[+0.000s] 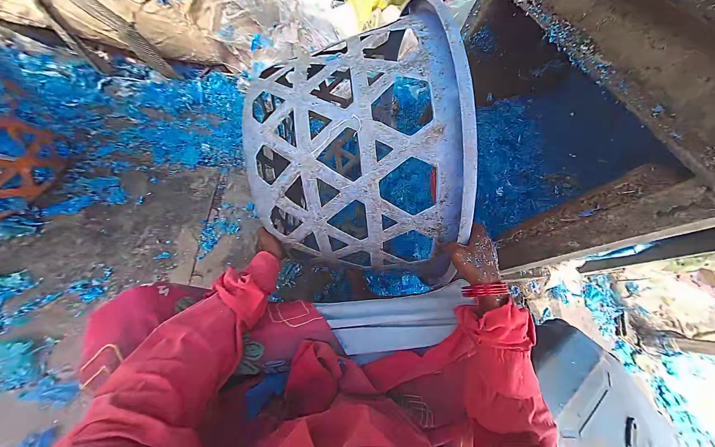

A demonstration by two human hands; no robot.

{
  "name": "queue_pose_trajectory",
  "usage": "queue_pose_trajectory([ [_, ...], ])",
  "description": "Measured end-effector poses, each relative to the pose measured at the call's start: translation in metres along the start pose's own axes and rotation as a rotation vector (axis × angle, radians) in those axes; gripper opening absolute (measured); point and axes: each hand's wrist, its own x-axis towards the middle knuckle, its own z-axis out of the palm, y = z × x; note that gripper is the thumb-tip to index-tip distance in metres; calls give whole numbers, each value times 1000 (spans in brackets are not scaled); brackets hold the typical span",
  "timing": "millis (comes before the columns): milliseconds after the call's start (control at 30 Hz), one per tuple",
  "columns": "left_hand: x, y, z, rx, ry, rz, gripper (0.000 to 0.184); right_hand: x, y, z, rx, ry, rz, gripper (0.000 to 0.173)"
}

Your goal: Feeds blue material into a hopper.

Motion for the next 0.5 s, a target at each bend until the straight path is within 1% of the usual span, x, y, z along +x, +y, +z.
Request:
queue_pose_trajectory([
  [100,5,5,-1,149,26,36,45,-7,-5,-1,-53,6,8,53],
  [167,-1,7,-4,243,-4,48,45,-13,-5,-8,-49,28,-11,59],
  [200,-5,7,-5,247,-28,44,46,-12,-2,-10,-50,36,-6,59],
  [233,-7,7,-4,193,-47,39,46,-6,1,-13,-59,41,5,58],
  [267,-9,6,-1,105,-59,32,47,4,5,-18,-73,48,12,56],
  [300,-11,6,4,80,-72,26,48,17,11,-23,-73,57,15,52],
  [400,-7,7,16,225,-115,60,48,57,28,-40,11,53,-5,35],
  [467,0,7,19,229,-75,87,50,64,21,-46,55,-31,-35,26],
  [500,0,11,18,236,-40,112,46,62,15,-49,67,-83,-56,26],
])
